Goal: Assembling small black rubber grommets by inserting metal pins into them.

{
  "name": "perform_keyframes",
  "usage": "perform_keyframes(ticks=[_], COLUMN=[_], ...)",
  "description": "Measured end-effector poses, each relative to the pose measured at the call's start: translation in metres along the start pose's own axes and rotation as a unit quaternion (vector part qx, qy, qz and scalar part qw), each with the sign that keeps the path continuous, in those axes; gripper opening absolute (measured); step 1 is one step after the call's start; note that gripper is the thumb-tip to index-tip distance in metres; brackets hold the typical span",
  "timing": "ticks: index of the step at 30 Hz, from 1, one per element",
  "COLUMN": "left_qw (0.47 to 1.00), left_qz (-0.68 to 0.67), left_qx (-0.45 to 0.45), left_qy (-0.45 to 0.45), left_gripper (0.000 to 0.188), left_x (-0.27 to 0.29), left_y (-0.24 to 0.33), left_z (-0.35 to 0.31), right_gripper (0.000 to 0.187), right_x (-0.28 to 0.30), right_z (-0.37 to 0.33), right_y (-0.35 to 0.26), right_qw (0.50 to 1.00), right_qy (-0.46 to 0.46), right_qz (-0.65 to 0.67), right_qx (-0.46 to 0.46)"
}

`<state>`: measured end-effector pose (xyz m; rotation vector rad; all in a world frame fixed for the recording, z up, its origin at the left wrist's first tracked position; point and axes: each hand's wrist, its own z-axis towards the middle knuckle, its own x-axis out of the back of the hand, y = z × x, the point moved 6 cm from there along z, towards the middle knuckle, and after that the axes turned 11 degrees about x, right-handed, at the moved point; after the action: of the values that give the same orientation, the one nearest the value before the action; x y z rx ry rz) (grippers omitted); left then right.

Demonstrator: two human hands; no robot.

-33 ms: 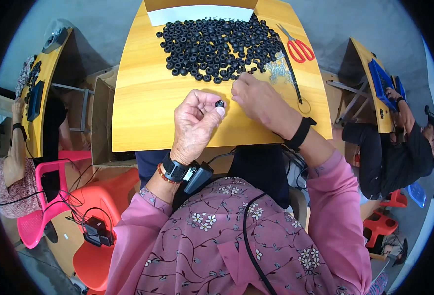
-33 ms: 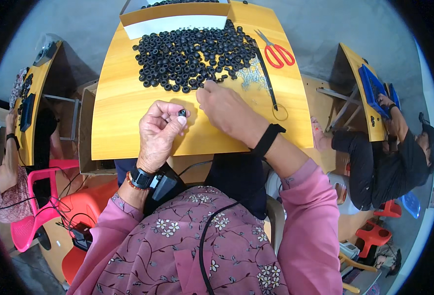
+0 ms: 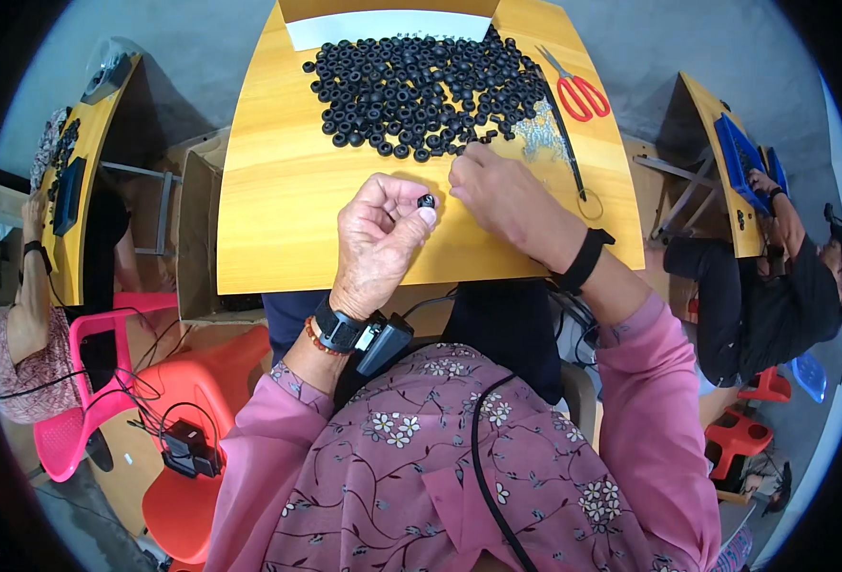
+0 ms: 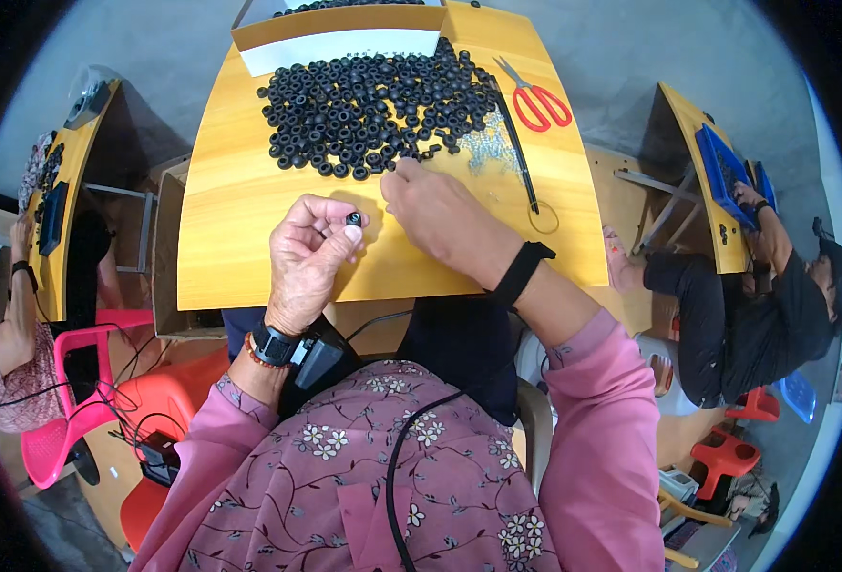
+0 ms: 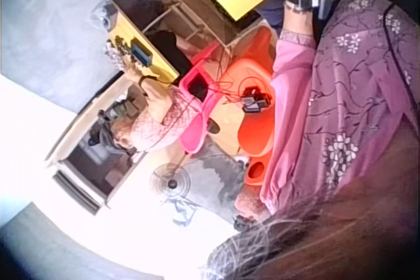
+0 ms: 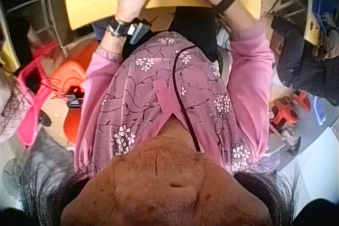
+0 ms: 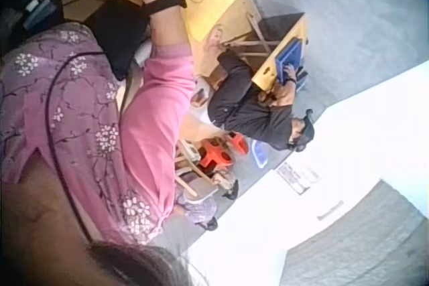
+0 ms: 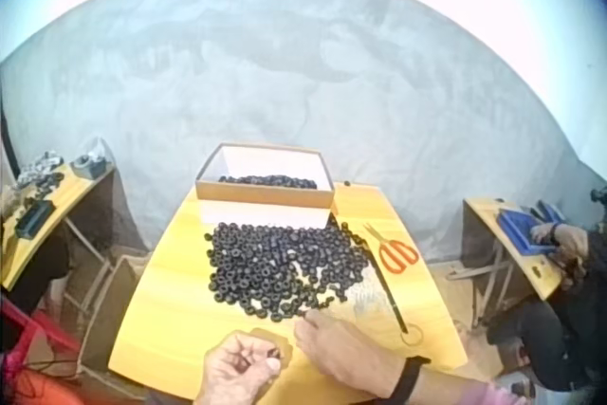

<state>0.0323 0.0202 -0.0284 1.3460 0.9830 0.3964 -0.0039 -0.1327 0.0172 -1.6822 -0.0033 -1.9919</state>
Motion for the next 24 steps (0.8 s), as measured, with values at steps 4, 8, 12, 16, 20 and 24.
perform_keyframes(ticks=[4,8,12,16,20,24], left_qw=[1.000,1.000,1.000,0.999,1.000,0.999], left_qz=[-0.003,0.015,0.015,0.033,0.022,0.037], left_qx=[-0.001,-0.004,-0.013,-0.019,-0.018,-0.008], left_qy=[0.000,-0.001,-0.009,-0.008,-0.004,-0.003], left_gripper=[0.018,0.019,0.019,0.018,0.018,0.021], left_x=[-0.002,-0.002,-0.004,-0.002,-0.002,-0.001], left_y=[0.002,0.002,0.003,0.003,0.003,0.001], left_z=[-0.001,-0.002,-0.001,-0.001,-0.001,-0.001], right_gripper=[0.013,0.012,0.011,0.015,0.017,0.017], right_x=[0.004,0.012,0.013,0.008,0.001,-0.014], right_z=[-0.006,-0.012,-0.017,-0.015,-0.013,-0.018], right_y=[-0.005,-0.005,0.003,-0.002,-0.007,0.000], right_qw=[0.999,0.993,0.958,0.890,0.830,0.780], right_qy=[0.005,0.077,0.081,0.130,0.177,0.187], right_qz=[0.042,0.088,0.257,0.420,0.509,0.573], right_qx=[-0.005,0.020,-0.094,-0.119,-0.143,-0.171])
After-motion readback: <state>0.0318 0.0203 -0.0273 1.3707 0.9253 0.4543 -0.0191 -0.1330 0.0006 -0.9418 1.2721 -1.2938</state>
